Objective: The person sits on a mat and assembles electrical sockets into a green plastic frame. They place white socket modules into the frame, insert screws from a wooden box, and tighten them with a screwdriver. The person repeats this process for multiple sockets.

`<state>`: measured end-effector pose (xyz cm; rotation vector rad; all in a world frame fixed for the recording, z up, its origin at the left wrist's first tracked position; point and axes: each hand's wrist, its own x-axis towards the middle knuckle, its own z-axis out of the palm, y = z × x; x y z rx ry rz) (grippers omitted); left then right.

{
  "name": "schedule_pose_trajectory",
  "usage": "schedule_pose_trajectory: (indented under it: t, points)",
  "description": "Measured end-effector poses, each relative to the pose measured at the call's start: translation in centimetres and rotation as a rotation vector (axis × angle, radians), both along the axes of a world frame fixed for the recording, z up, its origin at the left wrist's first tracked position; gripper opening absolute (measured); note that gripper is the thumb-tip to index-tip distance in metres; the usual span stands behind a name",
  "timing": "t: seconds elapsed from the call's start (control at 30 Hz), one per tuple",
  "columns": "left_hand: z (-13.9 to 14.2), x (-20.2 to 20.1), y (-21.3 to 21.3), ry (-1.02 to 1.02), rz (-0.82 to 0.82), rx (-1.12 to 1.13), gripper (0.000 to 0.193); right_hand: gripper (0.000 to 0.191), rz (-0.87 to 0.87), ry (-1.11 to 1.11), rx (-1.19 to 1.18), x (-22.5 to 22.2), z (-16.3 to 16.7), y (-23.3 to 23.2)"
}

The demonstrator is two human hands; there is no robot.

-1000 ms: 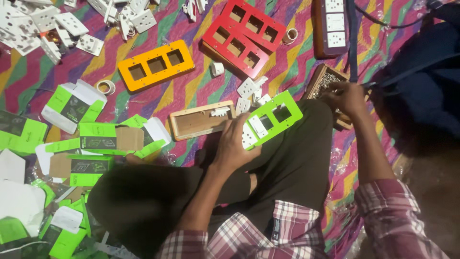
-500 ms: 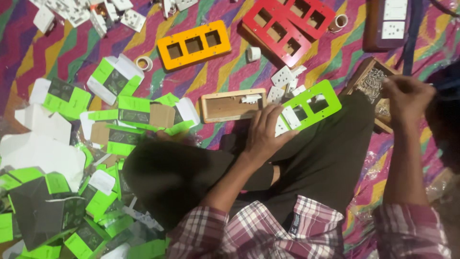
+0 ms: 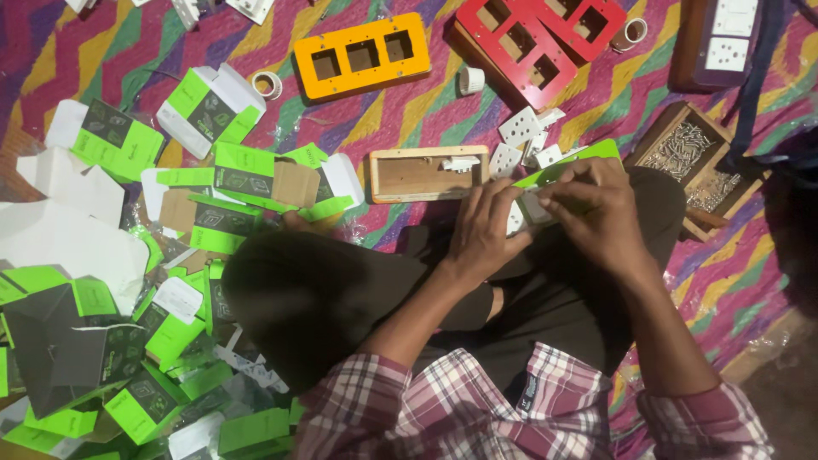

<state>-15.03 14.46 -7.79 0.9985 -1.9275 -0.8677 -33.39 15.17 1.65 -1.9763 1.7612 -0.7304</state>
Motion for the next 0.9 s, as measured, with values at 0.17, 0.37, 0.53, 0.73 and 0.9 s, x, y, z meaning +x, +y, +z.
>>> schedule_pose_trajectory:
  t: [0.17,0.37,0.53,0.73,0.9]
  points:
    - [0.0,0.0,0.0,0.001,-0.005,0.02,0.07,0.022,-0.022,0.089,0.028,0.3,-1.1,0.4]
    - [0.0,0.0,0.0,-0.006,0.006,0.01,0.07,0.02,-0.053,0.15,0.04,0.6,-1.8,0.4]
    - [0.0,0.0,0.0,-0.022,-0.008,0.018,0.069,0.021,-0.075,0.15,0.076,1.0,-1.4,0.3]
    - [0.0,0.0,0.1,-0.023,0.002,-0.021,0.07,0.045,-0.177,0.238,0.134,0.9,-0.2,-0.8]
    - [0.0,0.0,0.3,-0.049,0.004,-0.076,0.069,0.059,-0.084,0.314,0.14,-0.4,0.7,-2.0]
